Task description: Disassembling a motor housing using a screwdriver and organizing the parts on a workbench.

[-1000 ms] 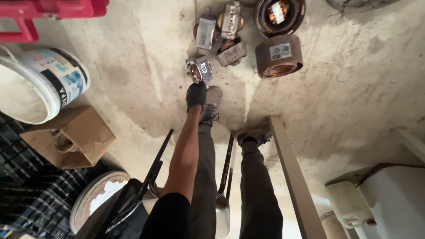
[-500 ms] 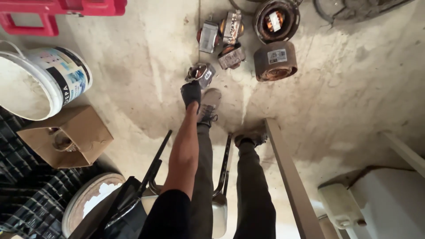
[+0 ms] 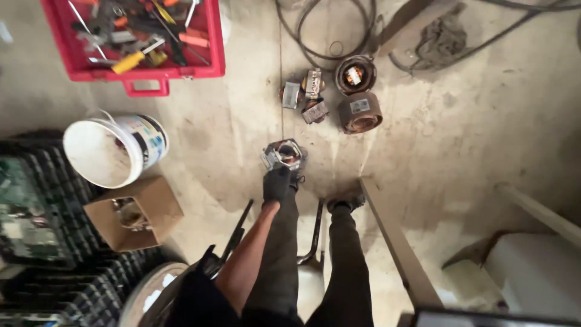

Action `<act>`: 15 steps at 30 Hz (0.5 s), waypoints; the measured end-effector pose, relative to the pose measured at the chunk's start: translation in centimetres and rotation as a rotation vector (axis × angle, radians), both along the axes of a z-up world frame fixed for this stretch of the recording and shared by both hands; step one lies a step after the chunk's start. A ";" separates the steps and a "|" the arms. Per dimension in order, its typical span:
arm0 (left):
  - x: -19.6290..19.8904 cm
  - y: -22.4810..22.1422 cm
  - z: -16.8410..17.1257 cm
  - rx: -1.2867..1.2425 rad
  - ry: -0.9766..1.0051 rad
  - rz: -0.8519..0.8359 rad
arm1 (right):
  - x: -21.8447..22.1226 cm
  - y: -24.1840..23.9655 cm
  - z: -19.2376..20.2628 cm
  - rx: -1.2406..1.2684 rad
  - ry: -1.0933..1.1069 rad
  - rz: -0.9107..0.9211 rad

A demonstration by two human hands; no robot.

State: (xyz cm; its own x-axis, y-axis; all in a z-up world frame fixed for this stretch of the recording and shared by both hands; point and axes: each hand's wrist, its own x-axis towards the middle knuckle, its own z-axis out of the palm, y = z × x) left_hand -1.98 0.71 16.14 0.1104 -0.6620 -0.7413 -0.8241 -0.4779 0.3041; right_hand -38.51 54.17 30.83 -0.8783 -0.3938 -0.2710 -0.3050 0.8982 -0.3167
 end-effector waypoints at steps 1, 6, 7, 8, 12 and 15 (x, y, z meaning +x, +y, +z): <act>-0.5 1.0 3.2 -0.007 0.005 -0.020 | 0.7 -0.1 0.7 -0.008 0.004 -0.021; -3.9 2.8 24.1 -0.028 0.228 -0.228 | 7.6 -2.0 4.2 -0.079 0.066 -0.215; -4.4 2.7 27.3 -0.041 0.248 -0.279 | 8.9 -3.2 5.0 -0.096 0.087 -0.265; -4.7 3.2 30.8 -0.055 0.269 -0.352 | 10.2 -4.0 6.3 -0.103 0.100 -0.312; -9.1 3.0 48.2 0.058 0.468 -0.674 | 15.6 -4.3 12.4 -0.108 0.179 -0.566; -11.9 7.0 54.6 0.125 0.654 -0.830 | 17.3 -5.7 16.7 -0.112 0.239 -0.786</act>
State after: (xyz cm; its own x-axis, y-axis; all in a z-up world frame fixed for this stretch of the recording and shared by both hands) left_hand -13.84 7.76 70.70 -0.7850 -0.2621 -0.5613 -0.6005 0.1000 0.7933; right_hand -21.24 48.51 47.49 -0.9378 0.3450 -0.0382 0.3279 0.8445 -0.4234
